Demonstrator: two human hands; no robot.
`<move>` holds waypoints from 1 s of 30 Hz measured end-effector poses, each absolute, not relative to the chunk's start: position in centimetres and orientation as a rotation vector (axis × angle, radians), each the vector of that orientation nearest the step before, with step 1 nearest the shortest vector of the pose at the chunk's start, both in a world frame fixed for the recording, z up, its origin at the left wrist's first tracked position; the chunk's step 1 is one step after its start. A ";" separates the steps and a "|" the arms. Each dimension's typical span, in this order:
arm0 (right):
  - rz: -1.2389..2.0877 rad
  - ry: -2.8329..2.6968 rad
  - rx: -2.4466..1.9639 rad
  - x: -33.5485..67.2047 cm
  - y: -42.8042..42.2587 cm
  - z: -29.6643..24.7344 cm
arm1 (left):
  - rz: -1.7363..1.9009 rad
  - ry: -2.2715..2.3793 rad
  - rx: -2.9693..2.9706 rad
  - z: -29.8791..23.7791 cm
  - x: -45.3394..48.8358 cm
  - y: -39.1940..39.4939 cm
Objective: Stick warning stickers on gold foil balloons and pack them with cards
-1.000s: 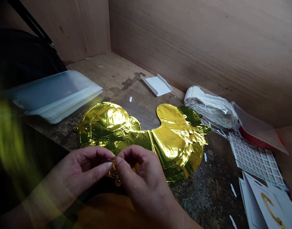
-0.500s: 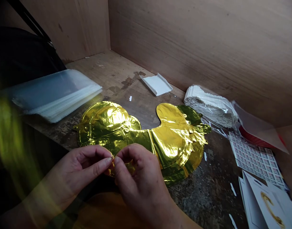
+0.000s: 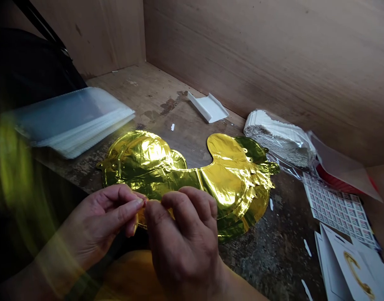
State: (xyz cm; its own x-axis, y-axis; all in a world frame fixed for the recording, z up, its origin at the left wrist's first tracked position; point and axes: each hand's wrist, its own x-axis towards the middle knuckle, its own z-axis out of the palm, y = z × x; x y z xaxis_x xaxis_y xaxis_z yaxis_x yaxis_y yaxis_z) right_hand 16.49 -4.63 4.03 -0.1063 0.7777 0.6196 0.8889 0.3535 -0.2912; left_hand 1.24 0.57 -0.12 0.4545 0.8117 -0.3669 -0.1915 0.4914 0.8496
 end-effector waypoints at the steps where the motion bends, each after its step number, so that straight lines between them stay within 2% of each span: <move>1: -0.196 -1.907 -1.462 16.5 -4.6 3.9 | 0.717 0.886 0.826 -0.1 1.3 0.6; 14: -0.284 -1.936 -1.507 16.2 -4.6 3.8 | 0.711 0.886 0.779 -0.4 1.2 0.5; 23: -0.180 -1.980 -1.535 16.2 -4.3 3.7 | 0.717 0.915 0.787 -0.4 1.3 0.4; 30: 0.057 -1.944 -1.567 16.5 -3.8 4.2 | 0.745 0.864 0.820 0.0 1.4 0.5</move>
State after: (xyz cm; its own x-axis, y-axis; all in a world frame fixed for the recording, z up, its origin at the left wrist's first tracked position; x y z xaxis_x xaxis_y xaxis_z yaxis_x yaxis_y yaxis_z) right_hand 16.45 -3.83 4.15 -0.0910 0.8925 0.4417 0.8649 0.2907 -0.4092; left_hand 1.44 0.46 0.01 0.4494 0.8227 -0.3482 -0.2230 0.4807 0.8481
